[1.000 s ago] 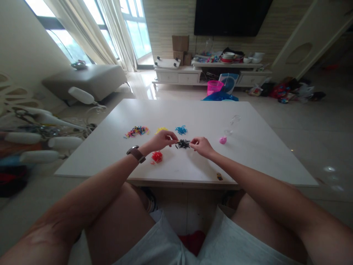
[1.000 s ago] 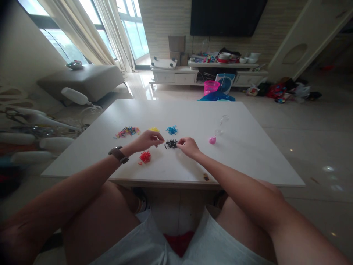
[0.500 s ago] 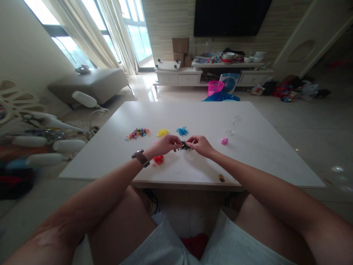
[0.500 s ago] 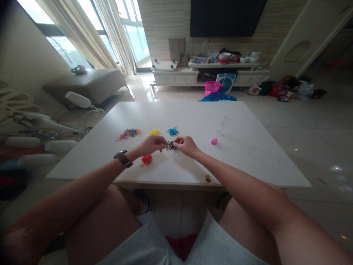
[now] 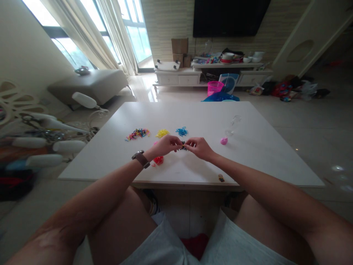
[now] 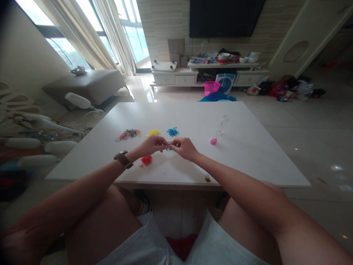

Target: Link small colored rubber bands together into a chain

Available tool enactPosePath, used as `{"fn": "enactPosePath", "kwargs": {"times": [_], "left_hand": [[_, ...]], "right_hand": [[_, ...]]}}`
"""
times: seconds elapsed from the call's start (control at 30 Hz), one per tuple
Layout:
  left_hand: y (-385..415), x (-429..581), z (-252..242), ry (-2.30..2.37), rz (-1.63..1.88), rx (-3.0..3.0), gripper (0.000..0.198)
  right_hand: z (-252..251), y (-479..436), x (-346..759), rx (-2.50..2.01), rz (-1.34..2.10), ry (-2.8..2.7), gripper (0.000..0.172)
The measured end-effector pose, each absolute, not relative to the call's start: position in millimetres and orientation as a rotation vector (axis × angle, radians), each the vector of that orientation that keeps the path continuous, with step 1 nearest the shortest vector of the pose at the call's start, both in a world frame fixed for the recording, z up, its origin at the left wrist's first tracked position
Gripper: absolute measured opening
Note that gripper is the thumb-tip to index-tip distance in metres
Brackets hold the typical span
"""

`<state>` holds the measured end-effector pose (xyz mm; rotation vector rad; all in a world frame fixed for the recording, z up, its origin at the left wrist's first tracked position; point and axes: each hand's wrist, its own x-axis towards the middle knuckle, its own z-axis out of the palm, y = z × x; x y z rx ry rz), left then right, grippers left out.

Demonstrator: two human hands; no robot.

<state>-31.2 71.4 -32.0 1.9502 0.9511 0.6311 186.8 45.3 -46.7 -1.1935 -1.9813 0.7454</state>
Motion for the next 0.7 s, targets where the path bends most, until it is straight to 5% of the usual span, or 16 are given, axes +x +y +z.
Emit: {"fn": "enactPosePath", "kwargs": {"times": [0.7], "left_hand": [[72.3, -34.3, -20.3, 1.013, 0.667, 2.029, 0.011]], "right_hand": [[-26.7, 43.0, 198.6, -1.134, 0.643, -2.057, 0.012]]}}
